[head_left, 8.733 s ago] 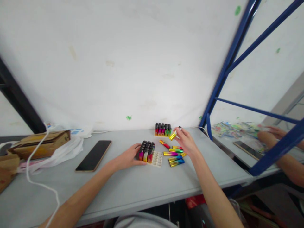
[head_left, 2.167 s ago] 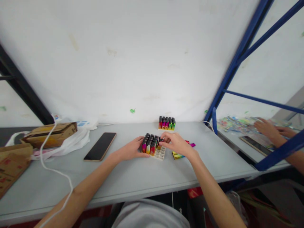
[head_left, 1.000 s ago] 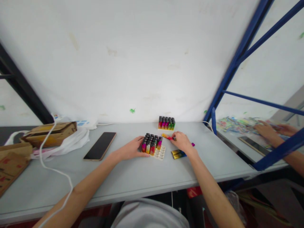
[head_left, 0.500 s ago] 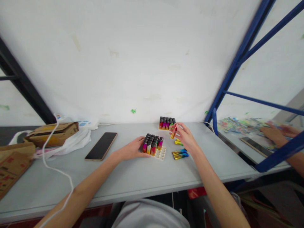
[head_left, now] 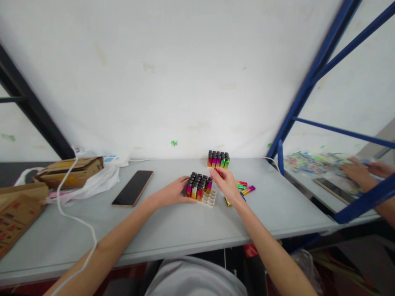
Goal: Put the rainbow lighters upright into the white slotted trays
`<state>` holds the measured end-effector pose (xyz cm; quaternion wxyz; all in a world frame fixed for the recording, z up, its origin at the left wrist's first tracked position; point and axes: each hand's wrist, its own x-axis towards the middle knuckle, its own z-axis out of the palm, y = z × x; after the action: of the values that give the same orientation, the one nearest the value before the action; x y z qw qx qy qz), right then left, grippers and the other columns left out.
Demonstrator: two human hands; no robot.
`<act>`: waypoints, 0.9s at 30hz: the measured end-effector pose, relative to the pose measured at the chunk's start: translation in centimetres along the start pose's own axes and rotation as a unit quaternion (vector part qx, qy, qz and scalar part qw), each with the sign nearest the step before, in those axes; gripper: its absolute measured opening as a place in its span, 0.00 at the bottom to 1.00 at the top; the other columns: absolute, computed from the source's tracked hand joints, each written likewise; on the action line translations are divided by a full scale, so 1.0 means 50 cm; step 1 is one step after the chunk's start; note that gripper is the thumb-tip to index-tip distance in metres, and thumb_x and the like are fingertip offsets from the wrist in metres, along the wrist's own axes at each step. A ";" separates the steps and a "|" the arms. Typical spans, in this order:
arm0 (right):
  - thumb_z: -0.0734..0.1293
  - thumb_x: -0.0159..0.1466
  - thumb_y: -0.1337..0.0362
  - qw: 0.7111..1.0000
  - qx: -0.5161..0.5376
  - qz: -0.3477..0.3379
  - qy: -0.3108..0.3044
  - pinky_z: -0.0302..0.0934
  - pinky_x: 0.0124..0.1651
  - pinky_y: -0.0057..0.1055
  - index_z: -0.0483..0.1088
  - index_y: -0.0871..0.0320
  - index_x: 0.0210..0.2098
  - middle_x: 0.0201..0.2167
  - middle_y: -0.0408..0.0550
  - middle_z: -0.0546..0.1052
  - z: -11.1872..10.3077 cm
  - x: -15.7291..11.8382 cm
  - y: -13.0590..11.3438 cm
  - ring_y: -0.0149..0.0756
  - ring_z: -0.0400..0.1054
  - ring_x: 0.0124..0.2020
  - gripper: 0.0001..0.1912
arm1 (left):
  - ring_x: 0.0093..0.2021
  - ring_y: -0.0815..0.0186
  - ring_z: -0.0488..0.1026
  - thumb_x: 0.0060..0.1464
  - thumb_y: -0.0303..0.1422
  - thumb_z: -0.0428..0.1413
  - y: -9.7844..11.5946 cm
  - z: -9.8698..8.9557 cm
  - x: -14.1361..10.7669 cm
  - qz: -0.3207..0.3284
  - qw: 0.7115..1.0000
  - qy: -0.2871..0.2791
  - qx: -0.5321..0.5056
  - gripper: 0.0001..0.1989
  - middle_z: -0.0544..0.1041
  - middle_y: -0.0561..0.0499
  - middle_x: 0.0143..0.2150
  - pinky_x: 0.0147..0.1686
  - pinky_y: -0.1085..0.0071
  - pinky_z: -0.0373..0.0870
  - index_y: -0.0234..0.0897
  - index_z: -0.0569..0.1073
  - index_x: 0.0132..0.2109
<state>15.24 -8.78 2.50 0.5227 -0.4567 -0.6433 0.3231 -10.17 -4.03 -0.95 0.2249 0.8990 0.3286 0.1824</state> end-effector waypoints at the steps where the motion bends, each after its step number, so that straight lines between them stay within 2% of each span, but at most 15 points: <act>1: 0.65 0.67 0.38 1.000 -0.021 -0.005 0.011 0.46 0.26 0.30 0.62 0.54 0.25 0.21 0.38 0.58 0.003 -0.001 0.004 0.30 0.51 0.24 0.28 | 0.70 0.46 0.67 0.56 0.56 0.68 0.000 0.000 0.000 0.002 1.000 0.002 0.001 0.42 0.69 0.37 0.71 0.74 0.53 0.60 0.38 0.69 0.69; 4: 0.66 0.65 0.43 0.997 -0.068 -0.019 0.035 0.45 0.28 0.31 0.58 0.54 0.20 0.19 0.37 0.55 0.007 -0.004 0.009 0.30 0.51 0.24 0.27 | 0.70 0.45 0.67 0.55 0.56 0.68 -0.001 0.001 0.000 0.003 1.000 0.006 0.003 0.43 0.70 0.37 0.70 0.74 0.54 0.60 0.37 0.69 0.69; 9: 0.64 0.62 0.51 0.994 -0.082 -0.025 0.060 0.43 0.29 0.31 0.55 0.53 0.20 0.19 0.37 0.55 0.006 -0.007 0.006 0.30 0.49 0.24 0.21 | 0.70 0.45 0.67 0.55 0.57 0.67 0.000 -0.001 0.000 0.001 1.000 0.003 0.000 0.43 0.70 0.38 0.70 0.74 0.53 0.60 0.38 0.70 0.69; 18: 0.64 0.66 0.43 0.994 -0.081 -0.044 0.056 0.45 0.30 0.32 0.57 0.53 0.20 0.19 0.38 0.57 0.001 -0.006 0.003 0.32 0.52 0.25 0.26 | 0.71 0.46 0.67 0.55 0.57 0.67 -0.004 0.001 0.000 0.004 1.000 0.005 0.002 0.43 0.69 0.38 0.71 0.74 0.54 0.59 0.39 0.69 0.69; 24: 0.65 0.64 0.52 0.992 -0.096 -0.052 0.065 0.46 0.30 0.32 0.55 0.52 0.20 0.18 0.39 0.58 0.004 -0.009 0.000 0.33 0.51 0.24 0.21 | 0.70 0.44 0.67 0.54 0.57 0.67 -0.006 0.002 0.000 0.004 1.000 0.006 0.003 0.43 0.69 0.38 0.70 0.74 0.53 0.60 0.38 0.70 0.69; 27: 0.64 0.65 0.52 0.990 -0.108 -0.058 0.065 0.47 0.30 0.32 0.56 0.52 0.20 0.18 0.39 0.59 0.003 -0.009 -0.003 0.34 0.53 0.25 0.21 | 0.70 0.45 0.68 0.55 0.57 0.67 -0.006 0.002 0.000 0.013 1.000 0.012 0.001 0.43 0.70 0.39 0.70 0.73 0.53 0.61 0.40 0.69 0.69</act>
<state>15.06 -9.25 2.44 0.5290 -0.4922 -0.6645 0.1907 -10.26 -3.86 -1.19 0.2178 0.9012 0.3196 0.1953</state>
